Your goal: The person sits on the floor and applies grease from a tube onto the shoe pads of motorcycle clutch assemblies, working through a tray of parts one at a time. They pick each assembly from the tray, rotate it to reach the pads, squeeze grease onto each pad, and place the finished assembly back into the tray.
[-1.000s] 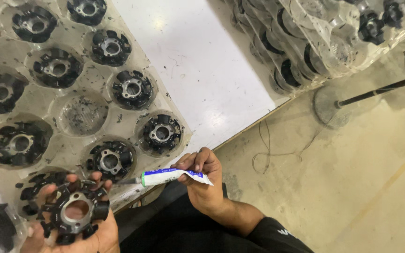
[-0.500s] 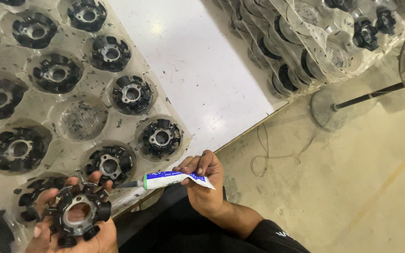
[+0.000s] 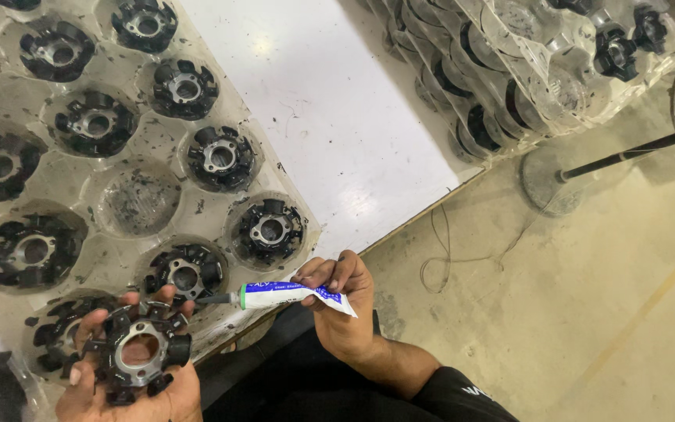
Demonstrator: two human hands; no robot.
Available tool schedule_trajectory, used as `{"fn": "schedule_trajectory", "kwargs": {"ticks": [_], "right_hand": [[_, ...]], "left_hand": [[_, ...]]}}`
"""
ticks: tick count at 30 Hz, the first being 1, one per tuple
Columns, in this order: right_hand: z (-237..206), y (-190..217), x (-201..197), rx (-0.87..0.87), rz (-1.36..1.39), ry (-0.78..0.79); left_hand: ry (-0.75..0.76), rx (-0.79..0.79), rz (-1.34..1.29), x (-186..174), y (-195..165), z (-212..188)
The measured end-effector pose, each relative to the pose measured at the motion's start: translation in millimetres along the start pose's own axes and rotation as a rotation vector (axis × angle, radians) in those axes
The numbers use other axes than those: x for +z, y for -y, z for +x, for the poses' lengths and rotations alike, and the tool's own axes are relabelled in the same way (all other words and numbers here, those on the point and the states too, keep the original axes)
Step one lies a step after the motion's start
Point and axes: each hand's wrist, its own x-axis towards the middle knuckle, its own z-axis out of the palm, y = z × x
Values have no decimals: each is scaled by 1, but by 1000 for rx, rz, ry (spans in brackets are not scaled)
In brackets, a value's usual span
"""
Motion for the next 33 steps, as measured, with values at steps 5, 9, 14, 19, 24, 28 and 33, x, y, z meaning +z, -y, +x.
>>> {"fn": "schedule_trajectory", "kwargs": {"ticks": [5, 9, 14, 19, 24, 28, 33], "right_hand": [[-2, -3, 0, 12, 42, -14], [-2, -5, 1, 38, 27, -54], [-2, -5, 0, 76, 38, -65], [6, -3, 2, 111, 102, -32], [30, 23, 6, -51, 245, 78], [29, 67, 19, -433, 104, 132], [36, 79, 40, -862, -159, 72]], "left_hand": [[-12, 1, -27, -2, -1, -3], [-58, -5, -51, 0, -5, -12], [9, 61, -22, -7, 0, -15], [6, 83, 60, -13, 5, -17], [137, 131, 2, 2, -1, -21], [13, 56, 68, 1, -5, -23], [83, 68, -42, -19, -4, -32]]}}
